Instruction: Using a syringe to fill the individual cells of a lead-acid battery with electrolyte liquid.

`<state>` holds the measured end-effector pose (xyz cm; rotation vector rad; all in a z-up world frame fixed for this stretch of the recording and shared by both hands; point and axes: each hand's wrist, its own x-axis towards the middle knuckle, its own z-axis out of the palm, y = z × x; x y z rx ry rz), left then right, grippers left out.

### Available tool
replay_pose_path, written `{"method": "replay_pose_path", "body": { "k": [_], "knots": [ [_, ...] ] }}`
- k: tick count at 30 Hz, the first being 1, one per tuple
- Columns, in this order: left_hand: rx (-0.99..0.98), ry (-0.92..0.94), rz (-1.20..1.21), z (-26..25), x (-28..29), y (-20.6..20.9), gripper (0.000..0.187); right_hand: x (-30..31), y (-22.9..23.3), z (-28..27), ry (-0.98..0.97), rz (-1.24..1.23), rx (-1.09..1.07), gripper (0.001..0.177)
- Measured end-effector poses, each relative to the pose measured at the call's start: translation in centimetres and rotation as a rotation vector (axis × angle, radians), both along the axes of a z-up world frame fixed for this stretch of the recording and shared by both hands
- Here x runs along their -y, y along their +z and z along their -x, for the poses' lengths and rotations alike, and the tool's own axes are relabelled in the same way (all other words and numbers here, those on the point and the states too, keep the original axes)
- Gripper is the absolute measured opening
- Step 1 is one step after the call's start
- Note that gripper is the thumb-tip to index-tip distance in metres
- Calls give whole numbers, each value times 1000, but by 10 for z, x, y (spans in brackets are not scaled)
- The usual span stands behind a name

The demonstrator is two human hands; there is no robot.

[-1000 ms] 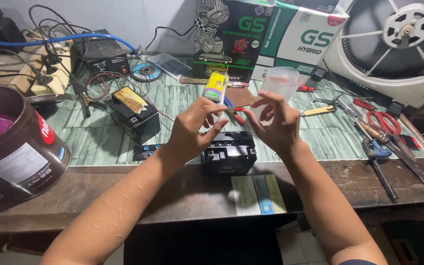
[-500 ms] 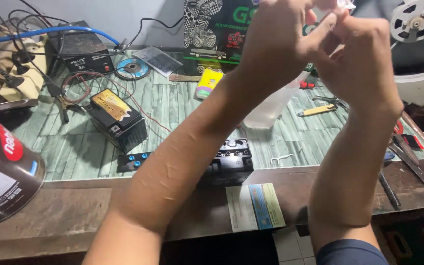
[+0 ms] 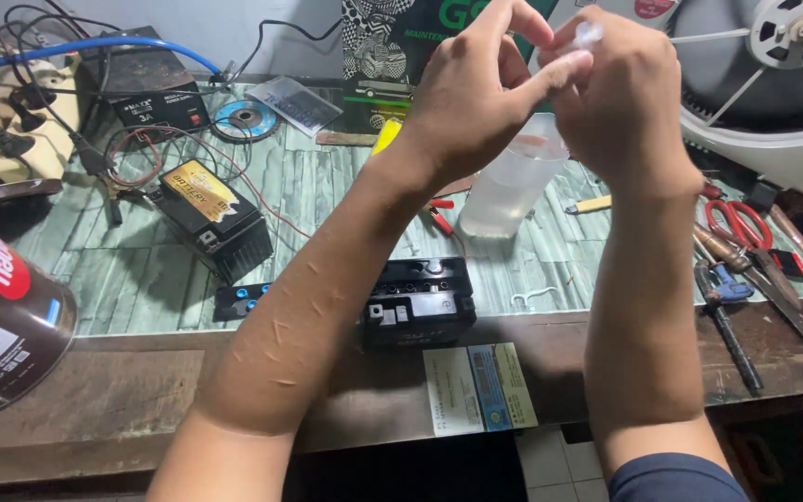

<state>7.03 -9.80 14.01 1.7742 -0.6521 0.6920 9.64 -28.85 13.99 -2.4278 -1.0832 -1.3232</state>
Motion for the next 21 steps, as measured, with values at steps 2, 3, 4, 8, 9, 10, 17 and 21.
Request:
{"method": "replay_pose_path", "body": {
  "k": [2,3,4,8,9,10,17,21],
  "knots": [
    [-12,-43,-9,17,-14,4,32,-30,-2,13,-44,-44,71,6],
    [-34,-87,-12,26,-21,5,34,-46,-4,19,-91,-84,132,21],
    [-36,-82,-15,29,-31,2,34,-53,-7,20,-86,-86,129,21],
    [-84,-95,-18,58,-72,-1,31,-85,-19,28,-43,45,273,14],
    [-181,-92,-18,70,-84,0,42,-95,-21,30,0,55,331,17],
    [-178,-71,-14,74,-93,-8,42,-98,-23,33,22,54,334,17],
    [152,63,-181,109,-130,-43,23,-114,-45,43,149,318,340,23],
    [564,432,-623,108,-130,-77,20,-110,-73,30,279,295,346,22]
  ]
}}
